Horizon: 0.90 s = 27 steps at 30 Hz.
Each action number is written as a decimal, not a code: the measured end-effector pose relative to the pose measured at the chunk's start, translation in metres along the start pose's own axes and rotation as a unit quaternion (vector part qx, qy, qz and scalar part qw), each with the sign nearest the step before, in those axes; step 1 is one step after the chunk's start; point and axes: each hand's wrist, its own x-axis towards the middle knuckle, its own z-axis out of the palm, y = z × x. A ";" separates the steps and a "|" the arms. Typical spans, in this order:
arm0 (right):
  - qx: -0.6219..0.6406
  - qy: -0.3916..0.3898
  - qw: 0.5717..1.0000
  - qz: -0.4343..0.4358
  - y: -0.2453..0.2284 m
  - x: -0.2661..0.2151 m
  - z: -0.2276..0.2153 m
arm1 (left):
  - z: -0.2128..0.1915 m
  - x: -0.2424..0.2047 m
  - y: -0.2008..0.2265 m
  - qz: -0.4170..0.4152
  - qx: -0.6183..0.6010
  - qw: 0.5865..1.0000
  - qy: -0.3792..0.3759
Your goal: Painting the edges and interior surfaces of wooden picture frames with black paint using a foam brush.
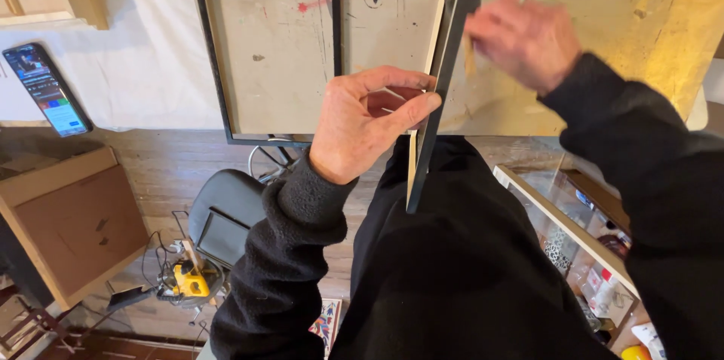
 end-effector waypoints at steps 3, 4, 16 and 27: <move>0.020 0.015 0.999 0.041 0.003 0.001 -0.003 | 0.001 0.002 0.000 -0.001 -0.001 1.000 0.004; 0.049 -0.010 0.998 0.036 0.000 -0.010 0.007 | 0.001 0.002 -0.002 0.001 -0.012 1.000 0.003; 0.067 -0.081 0.992 0.072 -0.025 -0.015 0.001 | 0.000 0.001 -0.004 -0.001 -0.025 1.000 0.000; 0.031 0.039 0.998 0.044 -0.057 -0.095 -0.018 | -0.001 0.003 -0.006 0.012 -0.020 1.000 0.010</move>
